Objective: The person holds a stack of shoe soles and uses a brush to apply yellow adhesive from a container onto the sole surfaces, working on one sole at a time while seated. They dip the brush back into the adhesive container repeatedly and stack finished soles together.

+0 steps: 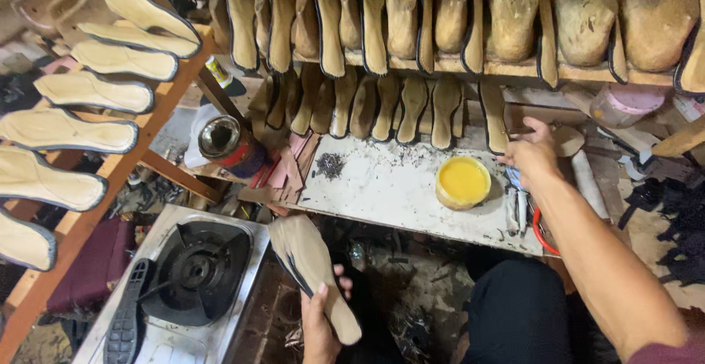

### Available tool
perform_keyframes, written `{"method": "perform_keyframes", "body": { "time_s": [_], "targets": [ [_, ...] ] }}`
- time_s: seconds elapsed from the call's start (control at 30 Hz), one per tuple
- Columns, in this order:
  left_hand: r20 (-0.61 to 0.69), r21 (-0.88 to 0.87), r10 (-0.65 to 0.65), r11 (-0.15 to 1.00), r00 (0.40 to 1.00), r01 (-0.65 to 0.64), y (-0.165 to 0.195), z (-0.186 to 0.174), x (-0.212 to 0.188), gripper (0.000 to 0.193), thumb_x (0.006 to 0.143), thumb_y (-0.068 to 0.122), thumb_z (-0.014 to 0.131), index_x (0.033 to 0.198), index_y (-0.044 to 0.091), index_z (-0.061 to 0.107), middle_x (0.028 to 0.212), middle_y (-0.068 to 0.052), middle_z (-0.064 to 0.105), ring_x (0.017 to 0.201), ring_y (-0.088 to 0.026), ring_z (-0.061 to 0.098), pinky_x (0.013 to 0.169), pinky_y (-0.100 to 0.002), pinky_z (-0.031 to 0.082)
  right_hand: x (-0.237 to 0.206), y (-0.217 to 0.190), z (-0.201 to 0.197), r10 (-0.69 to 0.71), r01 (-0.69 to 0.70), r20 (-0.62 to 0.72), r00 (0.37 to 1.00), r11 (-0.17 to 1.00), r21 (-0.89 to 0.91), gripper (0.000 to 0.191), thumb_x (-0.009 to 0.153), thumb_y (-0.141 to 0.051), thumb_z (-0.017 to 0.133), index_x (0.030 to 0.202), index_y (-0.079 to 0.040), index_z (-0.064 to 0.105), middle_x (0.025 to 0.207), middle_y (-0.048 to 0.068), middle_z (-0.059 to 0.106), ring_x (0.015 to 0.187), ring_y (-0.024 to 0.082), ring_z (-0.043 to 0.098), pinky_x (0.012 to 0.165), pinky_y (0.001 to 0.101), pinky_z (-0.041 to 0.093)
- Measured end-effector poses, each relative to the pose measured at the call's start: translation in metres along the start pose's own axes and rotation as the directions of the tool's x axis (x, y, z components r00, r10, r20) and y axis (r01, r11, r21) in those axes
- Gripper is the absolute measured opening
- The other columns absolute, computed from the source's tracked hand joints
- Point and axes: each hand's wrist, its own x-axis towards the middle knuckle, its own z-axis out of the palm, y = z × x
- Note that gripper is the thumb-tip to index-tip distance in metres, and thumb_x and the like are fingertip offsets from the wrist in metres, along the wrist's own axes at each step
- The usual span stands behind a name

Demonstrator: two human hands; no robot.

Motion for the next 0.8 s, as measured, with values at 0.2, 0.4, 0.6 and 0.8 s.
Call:
{"method": "perform_keyframes", "body": {
  "time_s": [0.2, 0.4, 0.6, 0.8],
  "targets": [
    [0.032, 0.006, 0.059, 0.998, 0.998, -0.059, -0.043, -0.042, 0.018, 0.055, 0.086, 0.021, 0.061, 0.132, -0.004, 0.043, 0.104, -0.024, 0.067, 0.077, -0.029, 0.067, 0.067, -0.04, 0.056, 0.035, 0.012, 0.029, 0.108, -0.114, -0.093, 0.99, 0.992, -0.059, 0.078, 0.079, 0.012, 0.063, 0.148, -0.017, 0.043, 0.116, 0.008, 0.057, 0.09, 0.025, 0.063, 0.069, 0.0442, 0.064],
    [0.038, 0.03, 0.009, 0.999, 0.999, -0.01, -0.049, -0.039, 0.03, 0.059, 0.083, 0.02, 0.065, 0.131, -0.006, 0.044, 0.102, -0.027, 0.068, 0.074, -0.031, 0.068, 0.064, -0.042, 0.055, 0.032, 0.007, 0.048, 0.103, -0.105, -0.026, 0.994, 0.987, -0.125, 0.079, 0.076, 0.006, 0.067, 0.148, -0.016, 0.043, 0.117, 0.01, 0.061, 0.098, 0.027, 0.065, 0.071, 0.0415, 0.062],
    [-0.007, 0.067, -0.042, 0.997, 0.999, 0.043, -0.039, -0.03, 0.026, 0.061, 0.083, 0.022, 0.065, 0.132, -0.007, 0.045, 0.101, -0.025, 0.068, 0.077, -0.029, 0.068, 0.066, -0.042, 0.057, 0.029, 0.016, 0.041, -0.284, 0.263, 0.083, 0.955, 0.685, -0.679, 0.071, 0.072, -0.011, 0.084, 0.138, -0.008, 0.057, 0.125, 0.018, 0.069, 0.114, 0.03, 0.066, 0.098, 0.0404, 0.051],
    [0.01, 0.061, -0.039, 0.997, 0.999, 0.039, -0.03, -0.017, 0.02, 0.06, 0.084, 0.022, 0.064, 0.134, -0.005, 0.044, 0.102, -0.024, 0.067, 0.077, -0.029, 0.067, 0.067, -0.042, 0.055, 0.022, 0.002, 0.031, -0.21, 0.266, 0.171, 0.963, 0.628, -0.731, 0.071, 0.08, -0.017, 0.082, 0.145, -0.013, 0.055, 0.122, 0.018, 0.069, 0.109, 0.031, 0.067, 0.095, 0.0427, 0.052]
  ]
}}
